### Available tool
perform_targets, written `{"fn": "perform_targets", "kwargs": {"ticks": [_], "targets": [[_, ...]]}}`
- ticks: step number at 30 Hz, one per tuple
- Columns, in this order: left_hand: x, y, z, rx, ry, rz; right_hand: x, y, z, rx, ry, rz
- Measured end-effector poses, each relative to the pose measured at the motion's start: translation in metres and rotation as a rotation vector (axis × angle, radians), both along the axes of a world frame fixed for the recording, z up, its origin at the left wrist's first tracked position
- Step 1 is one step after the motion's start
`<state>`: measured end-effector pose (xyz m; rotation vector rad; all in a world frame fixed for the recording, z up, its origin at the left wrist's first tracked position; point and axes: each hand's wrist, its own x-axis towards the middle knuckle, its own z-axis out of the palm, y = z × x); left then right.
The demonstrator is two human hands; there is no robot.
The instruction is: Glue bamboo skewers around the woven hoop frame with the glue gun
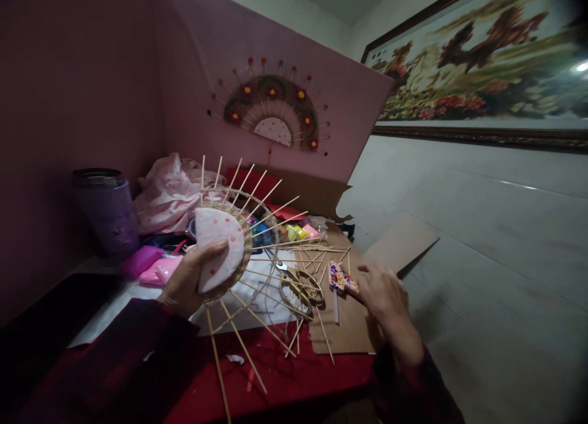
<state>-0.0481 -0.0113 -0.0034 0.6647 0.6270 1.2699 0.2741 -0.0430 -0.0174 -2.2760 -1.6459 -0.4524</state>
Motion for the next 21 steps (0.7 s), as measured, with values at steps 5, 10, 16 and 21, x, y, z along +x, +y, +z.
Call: {"fn": "perform_targets", "kwargs": {"ticks": [5,10,16,21], "targets": [[-0.001,0.001,0.001,-0.010,-0.011,-0.015,0.014,0.013,-0.023,-0.278,-0.025,0.056],[-0.002,0.002,0.003,-0.047,-0.028,0.015,0.015,0.007,-0.031,-0.278,0.015,0.163],[-0.002,0.001,0.003,-0.052,-0.037,0.038,0.020,0.007,-0.039,-0.174,0.104,0.190],[-0.002,0.002,0.002,-0.061,-0.036,0.056,0.018,0.003,-0.032,-0.047,0.463,0.244]]}}
